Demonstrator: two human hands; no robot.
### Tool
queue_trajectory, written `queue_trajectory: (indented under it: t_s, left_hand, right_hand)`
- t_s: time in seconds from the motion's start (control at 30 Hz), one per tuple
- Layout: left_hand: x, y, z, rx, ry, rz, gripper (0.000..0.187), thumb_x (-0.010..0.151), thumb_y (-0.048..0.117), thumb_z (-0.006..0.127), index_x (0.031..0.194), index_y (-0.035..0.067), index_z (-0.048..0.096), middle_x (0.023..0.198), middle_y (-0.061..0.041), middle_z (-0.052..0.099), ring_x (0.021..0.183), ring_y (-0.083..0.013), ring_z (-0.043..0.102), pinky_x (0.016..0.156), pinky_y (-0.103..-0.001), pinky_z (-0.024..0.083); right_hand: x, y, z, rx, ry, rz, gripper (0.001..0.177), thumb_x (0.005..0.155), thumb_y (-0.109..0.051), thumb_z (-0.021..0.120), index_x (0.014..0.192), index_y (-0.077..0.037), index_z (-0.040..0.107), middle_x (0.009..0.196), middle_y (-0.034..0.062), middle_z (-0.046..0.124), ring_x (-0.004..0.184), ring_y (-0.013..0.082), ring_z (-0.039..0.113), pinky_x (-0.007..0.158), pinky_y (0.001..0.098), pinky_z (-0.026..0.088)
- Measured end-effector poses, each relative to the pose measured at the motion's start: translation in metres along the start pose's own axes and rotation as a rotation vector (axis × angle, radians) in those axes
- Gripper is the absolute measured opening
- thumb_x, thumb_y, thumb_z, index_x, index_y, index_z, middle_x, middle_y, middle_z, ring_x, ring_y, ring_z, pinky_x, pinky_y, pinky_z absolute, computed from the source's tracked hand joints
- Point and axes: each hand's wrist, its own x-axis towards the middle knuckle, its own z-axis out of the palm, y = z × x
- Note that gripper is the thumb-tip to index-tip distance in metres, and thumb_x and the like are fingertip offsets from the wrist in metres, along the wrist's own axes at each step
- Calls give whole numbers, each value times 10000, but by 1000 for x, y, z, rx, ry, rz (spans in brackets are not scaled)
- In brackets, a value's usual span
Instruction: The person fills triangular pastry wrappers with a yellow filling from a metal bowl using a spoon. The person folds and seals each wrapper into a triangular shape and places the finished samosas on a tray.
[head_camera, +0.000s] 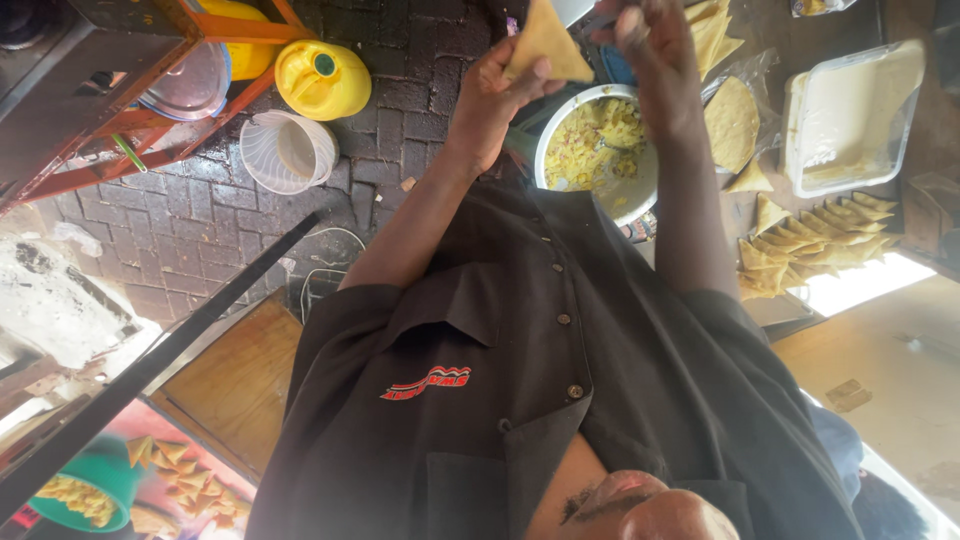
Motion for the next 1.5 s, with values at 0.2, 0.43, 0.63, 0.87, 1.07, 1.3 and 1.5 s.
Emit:
queue_trajectory:
  t_s: [0.2, 0.43, 0.63, 0.87, 1.07, 1.3, 1.5]
  left_hand:
    - [2, 2, 5, 11, 41, 147, 451, 973, 132, 812, 1325, -8, 568, 1184, -122, 713, 1059, -179, 711, 954, -336, 611]
    - [3, -7, 12, 213, 75, 244, 442, 927, 103, 838, 1251, -46, 578, 1174, -147, 713, 1068, -178, 726, 942, -329, 628]
    - [-1, -8, -1, 226, -202, 83, 621, 996, 226, 773, 1473, -54, 491, 1379, -174, 650, 1259, -206, 664, 1105, -357, 564]
    - [1, 3, 10, 585, -189, 183, 560, 1114, 436, 513, 1500, 33, 551, 1447, -105, 677, 1326, -175, 652, 1133, -323, 510]
    - [1, 6, 23, 502, -204, 262, 454, 1135, 356, 545, 1454, 36, 594, 1426, -98, 690, 1330, -180, 651, 1143, -314, 518]
    - [4, -2, 21, 570, -163, 260, 389, 1119, 291, 582, 1391, 21, 646, 1348, -106, 724, 1249, -178, 687, 1082, -307, 542]
    - [9, 2, 25, 232, -154, 233, 336, 1128, 264, 586, 1300, -2, 694, 1243, -123, 740, 1176, -161, 702, 1028, -310, 594]
  right_hand:
    - [-19, 51, 18, 369, 47, -59, 539, 994, 133, 751, 1461, -23, 532, 1291, 105, 679, 1235, 186, 669, 1052, 309, 573]
    - [-19, 77, 12, 466, 177, -49, 450, 1024, 125, 712, 1426, 13, 542, 1218, 144, 734, 1126, 190, 714, 978, 321, 603]
    - [-18, 67, 8, 377, 206, -50, 466, 1009, 147, 708, 1420, 47, 513, 1172, 176, 740, 1096, 212, 739, 948, 322, 623]
    - [-20, 62, 5, -25, 116, -191, 582, 1017, 173, 776, 1494, 26, 479, 1197, 141, 708, 1079, 181, 726, 943, 292, 612]
    - [-27, 50, 2, -91, 105, -215, 650, 1026, 180, 786, 1552, -24, 464, 1213, 117, 707, 1077, 165, 723, 935, 287, 621]
    - [-33, 51, 4, -309, 190, -282, 695, 1015, 145, 831, 1580, -54, 477, 1169, 103, 657, 991, 129, 697, 841, 261, 629]
    - [-39, 75, 4, -63, 106, -180, 823, 1073, -76, 816, 1674, -65, 255, 1562, 145, 487, 1426, 213, 574, 1209, 372, 556]
